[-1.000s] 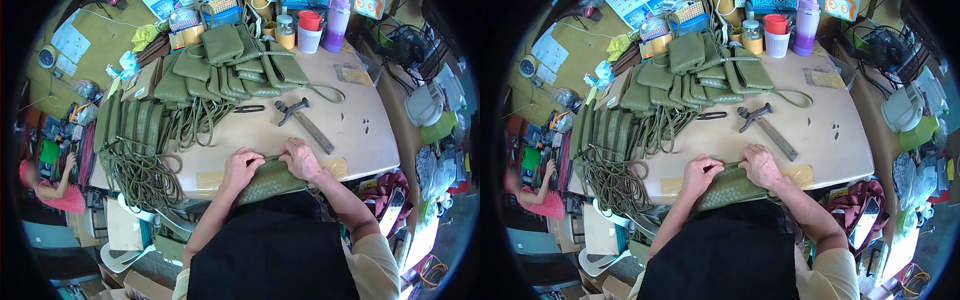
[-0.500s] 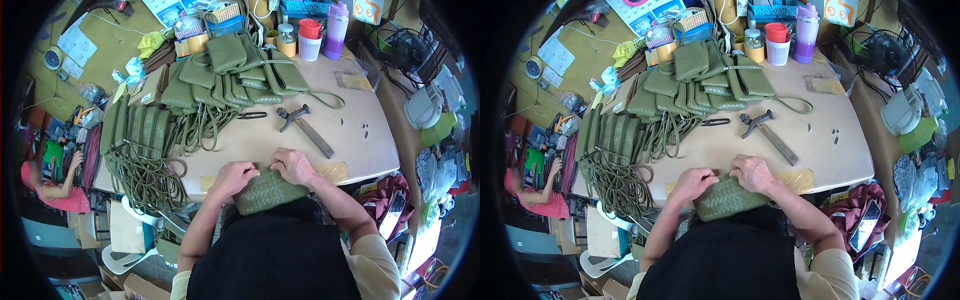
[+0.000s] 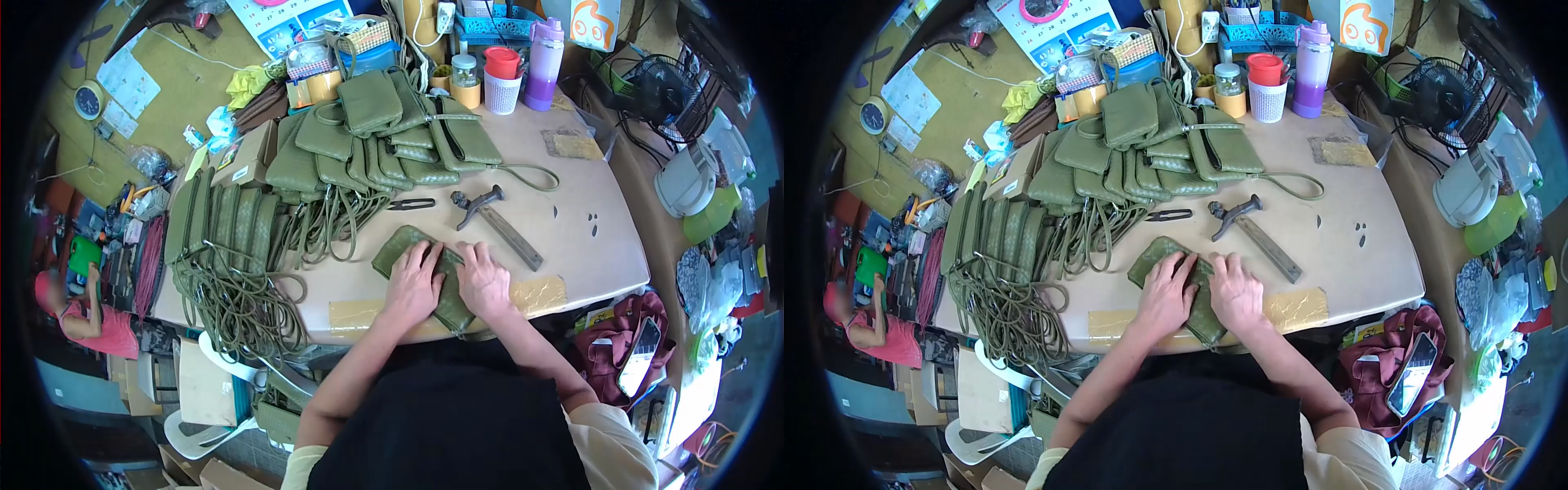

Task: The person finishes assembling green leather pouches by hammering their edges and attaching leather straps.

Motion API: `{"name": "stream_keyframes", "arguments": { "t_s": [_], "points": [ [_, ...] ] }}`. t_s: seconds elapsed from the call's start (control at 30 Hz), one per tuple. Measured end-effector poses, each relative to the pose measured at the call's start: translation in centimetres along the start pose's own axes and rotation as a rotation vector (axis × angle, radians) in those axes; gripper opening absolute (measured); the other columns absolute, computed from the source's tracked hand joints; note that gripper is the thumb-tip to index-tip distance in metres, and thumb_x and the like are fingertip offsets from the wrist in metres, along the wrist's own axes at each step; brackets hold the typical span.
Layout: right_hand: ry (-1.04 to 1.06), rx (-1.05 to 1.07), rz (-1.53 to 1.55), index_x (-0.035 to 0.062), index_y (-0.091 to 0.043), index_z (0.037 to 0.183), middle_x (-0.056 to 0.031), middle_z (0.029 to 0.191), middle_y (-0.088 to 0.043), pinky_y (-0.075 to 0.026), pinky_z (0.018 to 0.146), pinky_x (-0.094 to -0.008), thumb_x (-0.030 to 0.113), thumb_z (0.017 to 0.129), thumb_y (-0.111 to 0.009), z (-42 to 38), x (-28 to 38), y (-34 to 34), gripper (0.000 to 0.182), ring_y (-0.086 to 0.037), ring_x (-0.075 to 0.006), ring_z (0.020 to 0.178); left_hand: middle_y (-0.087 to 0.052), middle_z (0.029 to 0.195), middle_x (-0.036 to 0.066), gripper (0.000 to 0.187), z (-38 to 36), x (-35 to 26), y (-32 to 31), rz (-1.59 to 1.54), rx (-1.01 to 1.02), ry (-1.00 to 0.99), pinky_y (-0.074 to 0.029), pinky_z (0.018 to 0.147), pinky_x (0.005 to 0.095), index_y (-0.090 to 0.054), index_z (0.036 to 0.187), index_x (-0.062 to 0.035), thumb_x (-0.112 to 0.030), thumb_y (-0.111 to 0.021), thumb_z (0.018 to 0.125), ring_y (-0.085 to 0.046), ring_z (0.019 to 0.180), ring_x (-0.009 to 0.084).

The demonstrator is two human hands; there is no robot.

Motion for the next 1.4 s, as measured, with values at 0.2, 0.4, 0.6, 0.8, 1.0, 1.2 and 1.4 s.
{"name": "stream_keyframes", "arguments": {
  "t_s": [0.2,0.4,0.6,0.8,1.0,1.2,1.4],
  "points": [
    [0.292,0.051,-0.075,-0.0012,-0.057,0.115,-0.0181,0.109,-0.053,-0.044,0.08,-0.0412,0.013,0.081,-0.058,-1.1,1.1,-0.2,0.037,-0.055,-0.0319,0.095,-0.036,0.144,0.019,0.067,0.3,0.9,-0.1,0.17,0.053,0.09,-0.029,0.109,0.0509,-0.039,0.14,-0.0021,-0.027,-0.063,0.082,-0.034,0.134,0.0357],
    [0.214,0.094,0.018,-0.0043,-0.056,0.117,-0.016,0.099,-0.051,-0.047,0.076,-0.0417,0.015,0.08,-0.064,-4.9,2.1,0.3,0.043,-0.054,-0.0315,0.091,-0.037,0.142,0.019,0.077,-0.8,0.8,0.0,0.084,0.173,0.068,-0.028,0.11,0.0508,-0.034,0.141,0.0013,-0.035,-0.067,0.081,-0.034,0.134,0.0348],
    [0.303,0.039,0.004,0.002,-0.06,0.118,-0.0123,0.107,-0.053,-0.043,0.08,-0.0398,0.021,0.081,-0.067,-5.9,1.2,2.4,0.042,-0.053,-0.0288,0.094,-0.034,0.142,0.022,0.08,-0.5,0.7,-0.1,0.09,0.082,0.116,-0.026,0.11,0.0539,-0.036,0.139,0.0012,-0.041,-0.068,0.079,-0.032,0.134,0.0395],
    [0.217,0.043,0.431,0.0058,-0.069,0.099,-0.0099,0.107,-0.061,-0.046,0.076,-0.0384,0.006,0.079,-0.067,-7.1,-3.1,3.7,0.02,-0.059,-0.0288,0.086,-0.028,0.144,0.03,0.086,-0.7,0.9,-0.1,0.037,0.046,0.082,-0.025,0.109,0.0562,-0.038,0.137,0.0006,-0.047,-0.072,0.074,-0.028,0.135,0.0457],
    [0.385,0.028,0.164,0.0087,-0.068,0.089,-0.0088,0.098,-0.056,-0.043,0.08,-0.0388,0.013,0.072,-0.07,-7.7,-1.8,4.6,0.017,-0.054,-0.0272,0.095,-0.024,0.147,0.031,0.11,-0.5,0.7,-0.2,0.063,0.124,0.1,-0.021,0.111,0.0587,-0.035,0.14,0.0021,-0.062,-0.077,0.06,-0.023,0.138,0.0465],
    [0.151,-0.091,-0.052,0.0071,-0.059,0.103,-0.0115,0.101,-0.055,-0.042,0.082,-0.0417,0.02,0.078,-0.069,1.1,-5.6,5.5,0.03,-0.052,-0.029,0.098,-0.029,0.146,0.027,0.111,-0.9,0.9,-0.4,0.115,0.113,0.086,-0.013,0.112,0.0603,-0.037,0.14,0.0011,-0.067,-0.074,0.06,-0.023,0.138,0.0456],
    [-0.103,-0.009,-0.074,0.0017,-0.045,0.123,-0.016,0.095,-0.06,-0.049,0.073,-0.0433,0.016,0.093,-0.052,3.4,-9.7,3.2,0.034,-0.061,-0.0335,0.089,-0.037,0.146,0.017,0.092,-1.7,2.6,0.2,0.182,0.025,0.106,-0.016,0.11,0.0569,-0.037,0.14,-0.0003,-0.063,-0.061,0.078,-0.03,0.136,0.0416]
  ]
}}
Point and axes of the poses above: each hand's wrist, its own z-axis towards the middle knuckle, its own y-axis out of the back of the hand, x = y × z, the point moved 9 cm from there along z, towards the middle knuckle
